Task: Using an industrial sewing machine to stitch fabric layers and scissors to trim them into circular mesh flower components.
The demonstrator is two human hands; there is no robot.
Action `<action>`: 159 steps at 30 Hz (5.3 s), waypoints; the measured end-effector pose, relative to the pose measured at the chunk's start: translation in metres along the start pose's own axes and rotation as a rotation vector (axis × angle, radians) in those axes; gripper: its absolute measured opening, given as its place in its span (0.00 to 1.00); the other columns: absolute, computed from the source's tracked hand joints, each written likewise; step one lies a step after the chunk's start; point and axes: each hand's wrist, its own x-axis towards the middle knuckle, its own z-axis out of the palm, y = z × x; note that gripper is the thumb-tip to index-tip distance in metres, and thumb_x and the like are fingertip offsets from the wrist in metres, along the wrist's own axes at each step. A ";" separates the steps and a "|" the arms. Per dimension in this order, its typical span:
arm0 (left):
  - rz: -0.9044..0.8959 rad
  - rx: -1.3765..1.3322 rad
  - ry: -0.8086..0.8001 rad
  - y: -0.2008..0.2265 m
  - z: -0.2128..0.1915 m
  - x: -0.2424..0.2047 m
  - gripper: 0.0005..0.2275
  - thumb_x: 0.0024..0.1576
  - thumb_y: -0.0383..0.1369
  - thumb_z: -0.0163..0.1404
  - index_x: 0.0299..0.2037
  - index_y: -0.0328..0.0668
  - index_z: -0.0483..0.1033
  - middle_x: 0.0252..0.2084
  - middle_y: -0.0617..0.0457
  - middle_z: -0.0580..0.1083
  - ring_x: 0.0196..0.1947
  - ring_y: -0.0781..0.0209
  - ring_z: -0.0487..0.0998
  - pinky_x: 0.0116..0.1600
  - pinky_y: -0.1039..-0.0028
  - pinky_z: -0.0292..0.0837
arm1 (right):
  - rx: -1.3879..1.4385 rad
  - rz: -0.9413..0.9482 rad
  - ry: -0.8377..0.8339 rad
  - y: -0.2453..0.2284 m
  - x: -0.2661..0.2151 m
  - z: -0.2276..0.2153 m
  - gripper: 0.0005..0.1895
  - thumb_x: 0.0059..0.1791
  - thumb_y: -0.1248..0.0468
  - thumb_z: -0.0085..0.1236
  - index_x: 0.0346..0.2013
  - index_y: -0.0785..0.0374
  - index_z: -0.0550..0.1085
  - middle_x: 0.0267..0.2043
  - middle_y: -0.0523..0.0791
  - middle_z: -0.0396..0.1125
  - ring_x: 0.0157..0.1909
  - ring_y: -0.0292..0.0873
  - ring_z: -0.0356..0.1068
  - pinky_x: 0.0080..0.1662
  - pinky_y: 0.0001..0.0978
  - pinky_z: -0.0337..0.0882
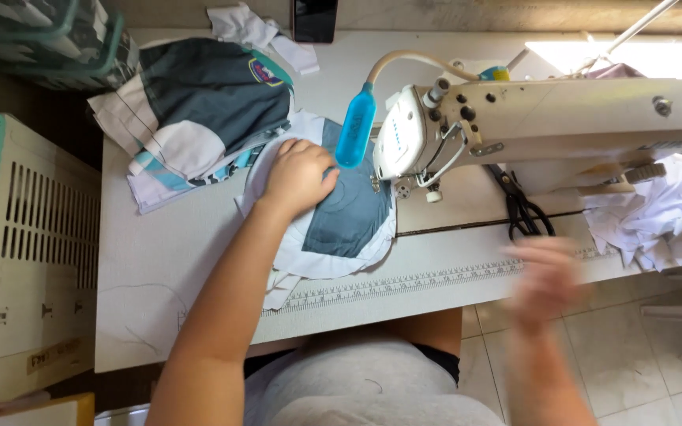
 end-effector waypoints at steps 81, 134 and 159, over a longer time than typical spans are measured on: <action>-0.318 0.061 -0.167 0.039 -0.053 -0.080 0.25 0.60 0.48 0.36 0.67 0.55 0.55 0.71 0.56 0.51 0.71 0.55 0.46 0.69 0.48 0.34 | -0.433 0.152 -0.963 -0.026 -0.059 0.076 0.31 0.50 0.47 0.42 0.65 0.54 0.58 0.69 0.43 0.51 0.70 0.56 0.44 0.62 0.64 0.47; -0.033 -0.113 -0.105 0.045 -0.021 -0.021 0.23 0.62 0.47 0.37 0.60 0.39 0.66 0.64 0.44 0.62 0.69 0.49 0.48 0.67 0.48 0.33 | -0.258 0.206 -1.048 -0.041 -0.078 0.088 0.38 0.49 0.49 0.45 0.67 0.66 0.50 0.73 0.51 0.37 0.74 0.49 0.34 0.67 0.50 0.27; -0.041 -0.105 -0.121 0.045 -0.022 -0.022 0.23 0.62 0.47 0.38 0.60 0.39 0.66 0.65 0.44 0.62 0.69 0.50 0.47 0.68 0.50 0.32 | -0.248 0.196 -1.023 -0.042 -0.080 0.088 0.38 0.49 0.49 0.46 0.67 0.66 0.52 0.73 0.52 0.39 0.74 0.49 0.36 0.67 0.47 0.27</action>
